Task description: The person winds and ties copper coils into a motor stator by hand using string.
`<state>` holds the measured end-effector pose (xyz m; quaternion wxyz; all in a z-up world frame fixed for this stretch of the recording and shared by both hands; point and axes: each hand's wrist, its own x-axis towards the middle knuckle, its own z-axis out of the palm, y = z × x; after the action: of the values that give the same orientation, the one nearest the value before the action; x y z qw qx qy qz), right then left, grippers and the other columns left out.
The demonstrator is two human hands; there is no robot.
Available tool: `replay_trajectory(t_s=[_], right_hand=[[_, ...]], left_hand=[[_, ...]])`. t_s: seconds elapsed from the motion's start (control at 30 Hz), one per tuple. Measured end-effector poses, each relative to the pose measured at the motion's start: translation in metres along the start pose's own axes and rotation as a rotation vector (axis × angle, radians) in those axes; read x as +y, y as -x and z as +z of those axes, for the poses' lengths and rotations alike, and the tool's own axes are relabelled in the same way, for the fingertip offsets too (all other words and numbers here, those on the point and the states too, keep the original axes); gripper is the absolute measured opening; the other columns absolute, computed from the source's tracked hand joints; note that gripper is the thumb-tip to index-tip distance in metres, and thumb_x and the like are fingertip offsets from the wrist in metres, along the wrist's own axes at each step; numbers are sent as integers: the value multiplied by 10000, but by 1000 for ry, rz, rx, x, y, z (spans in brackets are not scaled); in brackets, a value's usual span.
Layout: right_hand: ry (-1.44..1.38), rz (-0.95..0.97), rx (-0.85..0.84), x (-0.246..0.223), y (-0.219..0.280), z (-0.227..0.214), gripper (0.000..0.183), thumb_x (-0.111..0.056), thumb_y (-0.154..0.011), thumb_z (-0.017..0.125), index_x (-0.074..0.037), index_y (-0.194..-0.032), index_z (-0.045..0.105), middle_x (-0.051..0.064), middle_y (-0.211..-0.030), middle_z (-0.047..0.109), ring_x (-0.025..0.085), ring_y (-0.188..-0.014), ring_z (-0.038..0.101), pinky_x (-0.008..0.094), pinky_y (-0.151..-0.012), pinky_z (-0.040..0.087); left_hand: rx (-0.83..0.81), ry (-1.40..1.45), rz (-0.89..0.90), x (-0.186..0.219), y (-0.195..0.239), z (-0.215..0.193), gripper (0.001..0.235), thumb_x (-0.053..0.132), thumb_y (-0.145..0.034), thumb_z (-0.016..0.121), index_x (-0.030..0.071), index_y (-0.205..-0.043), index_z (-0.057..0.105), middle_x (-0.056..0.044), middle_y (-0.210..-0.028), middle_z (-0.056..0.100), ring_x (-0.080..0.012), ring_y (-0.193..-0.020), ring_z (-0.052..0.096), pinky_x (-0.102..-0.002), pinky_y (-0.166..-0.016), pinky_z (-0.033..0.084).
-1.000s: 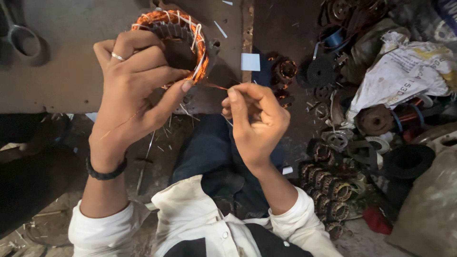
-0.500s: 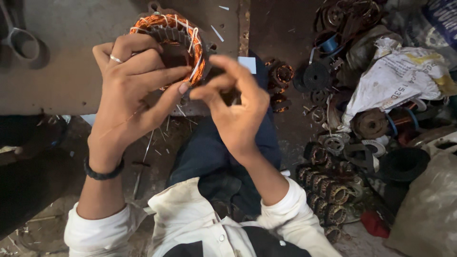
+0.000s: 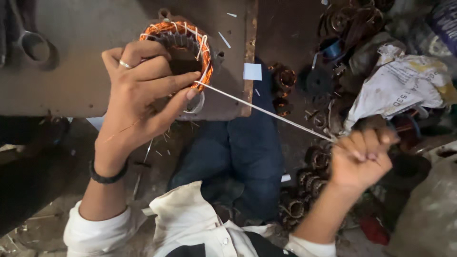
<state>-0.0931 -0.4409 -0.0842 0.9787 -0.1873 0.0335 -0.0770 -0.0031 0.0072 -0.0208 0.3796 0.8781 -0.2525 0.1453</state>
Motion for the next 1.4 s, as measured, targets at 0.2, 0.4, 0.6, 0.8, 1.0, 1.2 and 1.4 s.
replay_trajectory(t_s=[0.2,0.4,0.6,0.8,1.0,1.2,1.4], right_hand=[[285,-74,330,-5,43,-70,296,127,-797,533,-84,-973,642,-7,-748,457,112,-611,441,290,-662,522],[1588,-327,-11,121,31,29,276,-29,-1021,659,6,-1293,638,97,-1371,517,159,-1199,580,283,-1014,525],[1589,187,-448,177,1,143,397,-44,-841,703,-33,-1227,610,82,-1225,567,169,-920,621,269,-773,503],[1347,40,-736,181,-4,162,254,-283,-1052,633,-68,-924,679,109,-1229,561,161,-951,585,248,-798,521],[754,185,-535,210,-17,149,419,-380,-1102,582,-26,-883,534,80,-959,508,152,-824,481,268,-716,408],[477,168,-338,217,-4,131,459,-270,-1090,677,-46,-756,456,40,-749,458,161,-699,404,340,-688,300],[719,94,-556,221,-9,123,529,-479,-1062,594,-28,-799,508,31,-668,510,182,-671,432,327,-695,351]], left_hand=[[-15,2,3,4,-2,-4,230,209,-930,810,105,-1136,794,6,-906,607,-237,-1166,536,-440,-998,272],[-109,6,23,0,-15,-15,236,249,-898,805,107,-1087,797,7,-882,605,-228,-1099,524,-438,-959,267],[-142,-146,63,8,-11,-20,178,226,-911,770,96,-1032,789,-12,-897,612,-236,-1113,542,-482,-930,259],[-94,-264,100,15,-1,-9,206,201,-990,694,76,-1144,749,-14,-1005,618,-246,-1187,533,-488,-990,279],[-88,-348,155,2,-6,-5,127,257,-875,706,135,-891,674,0,-868,545,-247,-1042,550,-464,-989,315],[-23,-290,254,-22,-5,5,330,368,-834,751,119,-691,588,-16,-752,524,-279,-878,541,-496,-883,332],[-70,-105,218,-19,-7,-3,367,391,-996,749,121,-783,622,18,-797,518,-221,-986,536,-471,-947,280]])
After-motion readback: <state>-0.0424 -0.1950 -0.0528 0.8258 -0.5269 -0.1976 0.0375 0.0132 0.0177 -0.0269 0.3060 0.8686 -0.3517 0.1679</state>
